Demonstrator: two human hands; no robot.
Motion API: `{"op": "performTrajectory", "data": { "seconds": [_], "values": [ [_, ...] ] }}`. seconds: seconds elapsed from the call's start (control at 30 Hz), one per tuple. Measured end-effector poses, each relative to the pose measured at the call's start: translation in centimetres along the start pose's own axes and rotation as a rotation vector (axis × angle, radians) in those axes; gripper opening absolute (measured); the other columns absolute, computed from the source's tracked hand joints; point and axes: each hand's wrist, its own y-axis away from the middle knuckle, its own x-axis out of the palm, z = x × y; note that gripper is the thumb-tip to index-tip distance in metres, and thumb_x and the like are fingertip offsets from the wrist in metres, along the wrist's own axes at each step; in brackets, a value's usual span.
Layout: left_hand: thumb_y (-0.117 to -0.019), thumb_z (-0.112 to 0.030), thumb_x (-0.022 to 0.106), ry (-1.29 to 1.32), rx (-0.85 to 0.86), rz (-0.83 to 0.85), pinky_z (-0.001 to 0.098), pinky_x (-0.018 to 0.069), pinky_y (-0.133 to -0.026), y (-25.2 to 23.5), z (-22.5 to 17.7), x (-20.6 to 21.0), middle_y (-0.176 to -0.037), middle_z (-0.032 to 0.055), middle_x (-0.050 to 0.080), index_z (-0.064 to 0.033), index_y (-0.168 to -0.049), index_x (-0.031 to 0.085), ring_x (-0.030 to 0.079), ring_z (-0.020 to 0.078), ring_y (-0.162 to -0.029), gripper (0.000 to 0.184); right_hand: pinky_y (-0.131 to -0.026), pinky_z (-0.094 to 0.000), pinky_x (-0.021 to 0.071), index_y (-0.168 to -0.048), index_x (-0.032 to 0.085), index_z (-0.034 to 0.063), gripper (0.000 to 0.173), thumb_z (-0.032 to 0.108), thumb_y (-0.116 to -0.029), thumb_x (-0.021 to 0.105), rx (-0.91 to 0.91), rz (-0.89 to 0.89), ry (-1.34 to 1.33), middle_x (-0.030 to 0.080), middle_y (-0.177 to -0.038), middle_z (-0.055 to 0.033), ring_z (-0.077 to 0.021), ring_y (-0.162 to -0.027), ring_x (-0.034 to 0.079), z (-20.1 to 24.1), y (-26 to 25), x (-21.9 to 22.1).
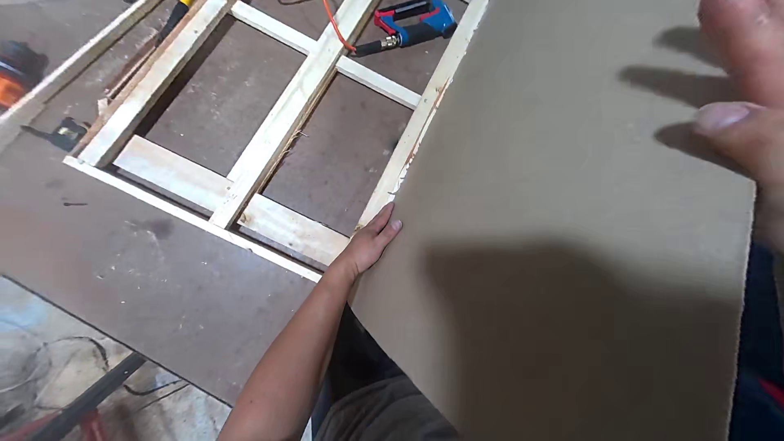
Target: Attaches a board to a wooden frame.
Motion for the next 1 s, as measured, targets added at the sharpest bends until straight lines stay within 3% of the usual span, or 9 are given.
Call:
{"op": "performTrajectory", "data": {
  "seconds": [0.13,0.23,0.33,0.43,0.53,0.6,0.67,0.8,1.0],
  "values": [
    [-0.1001,-0.073,0.032,-0.037,0.001,0.004,0.0508,0.0259,-0.127,-0.3,-0.2,0.1,-0.171,0.0029,0.023,-0.0213,-0.166,0.021,0.027,0.0166,-0.155,0.084,-0.132,-0.0528,0.0065,-0.166,0.020,0.0182,0.070,0.040,-0.1009,0.035,0.027,-0.006,-0.007,-0.001,-0.174,-0.0050,-0.0267,-0.161,-0.003,-2.0,2.3,0.3],
    [-0.0993,-0.072,0.038,-0.075,-0.006,0.017,0.0522,0.0277,-0.126,-0.6,-0.5,-0.1,-0.172,0.0024,0.022,-0.0216,-0.166,0.020,0.028,0.0170,-0.155,0.086,-0.133,-0.0482,0.0053,-0.167,0.004,0.0170,0.076,0.043,-0.1024,0.034,0.152,0.002,0.000,-0.011,-0.174,-0.0036,-0.0202,-0.160,-0.007,-2.9,5.1,0.8],
    [-0.0974,-0.073,0.041,-0.131,-0.023,0.024,0.0534,0.0279,-0.125,-0.7,-0.4,-0.2,-0.172,0.0010,0.020,-0.0226,-0.167,0.018,0.027,0.0165,-0.155,0.089,-0.132,-0.0493,0.0097,-0.167,0.000,0.0167,0.076,0.050,-0.1053,0.030,0.307,0.039,0.084,-0.012,-0.173,-0.0054,-0.0193,-0.160,-0.005,-3.7,7.5,1.4],
    [-0.0951,-0.076,0.044,-0.179,-0.030,0.022,0.0545,0.0292,-0.125,-0.9,-0.5,-0.2,-0.172,0.0008,0.022,-0.0240,-0.167,0.018,0.029,0.0174,-0.155,0.092,-0.127,-0.0575,0.0227,-0.167,0.004,0.0131,0.072,0.044,-0.1064,0.029,0.493,0.062,0.180,-0.009,-0.174,-0.0086,-0.0245,-0.160,0.006,-3.2,8.5,2.1],
    [-0.0934,-0.075,0.049,-0.182,-0.048,0.015,0.0561,0.0309,-0.123,-0.6,-1.0,0.0,-0.172,-0.0003,0.021,-0.0267,-0.167,0.016,0.031,0.0185,-0.154,0.094,-0.121,-0.0609,0.0310,-0.167,0.006,0.0118,0.068,0.036,-0.1093,0.033,0.713,-0.030,0.165,-0.004,-0.174,-0.0101,-0.0305,-0.158,0.019,-1.7,7.7,4.1],
    [-0.0938,-0.074,0.050,-0.167,-0.052,0.016,0.0579,0.0322,-0.122,-0.3,-1.1,-0.1,-0.172,-0.0006,0.022,-0.0276,-0.167,0.016,0.033,0.0200,-0.153,0.093,-0.108,-0.0685,0.0428,-0.167,0.005,0.0127,0.079,0.050,-0.1062,0.039,0.793,-0.098,0.201,-0.001,-0.174,-0.0137,-0.0406,-0.150,0.035,-2.0,7.4,5.9],
    [-0.0918,-0.077,0.050,-0.167,-0.046,0.022,0.0573,0.0327,-0.122,-0.5,-0.7,-0.3,-0.171,-0.0021,0.023,-0.0284,-0.167,0.016,0.033,0.0186,-0.153,0.095,-0.100,-0.0709,0.0480,-0.167,0.004,0.0137,0.092,0.065,-0.1008,0.042,0.822,-0.110,0.215,0.003,-0.173,-0.0167,-0.0459,-0.143,0.044,-3.4,8.2,7.1],
    [-0.0894,-0.081,0.049,-0.197,-0.033,0.011,0.0566,0.0339,-0.121,-0.6,-0.7,-0.2,-0.171,-0.0021,0.024,-0.0267,-0.167,0.017,0.033,0.0186,-0.153,0.100,-0.117,-0.0662,0.0348,-0.166,0.009,0.0102,0.092,0.065,-0.1005,0.044,0.845,-0.100,0.113,0.011,-0.171,-0.0202,-0.0406,-0.153,0.028,-6.9,11.1,9.0],
    [-0.0866,-0.079,0.056,-0.200,-0.069,0.022,0.0523,0.0347,-0.122,-0.9,-0.8,-0.3,-0.171,-0.0019,0.024,-0.0281,-0.167,0.017,0.033,0.0158,-0.153,0.103,-0.119,-0.0665,0.0300,-0.167,0.010,0.0132,0.089,0.063,-0.1014,0.045,0.876,-0.113,-0.007,0.010,-0.172,-0.0166,-0.0387,-0.156,0.022,-9.9,12.7,11.8]
  ]
}}
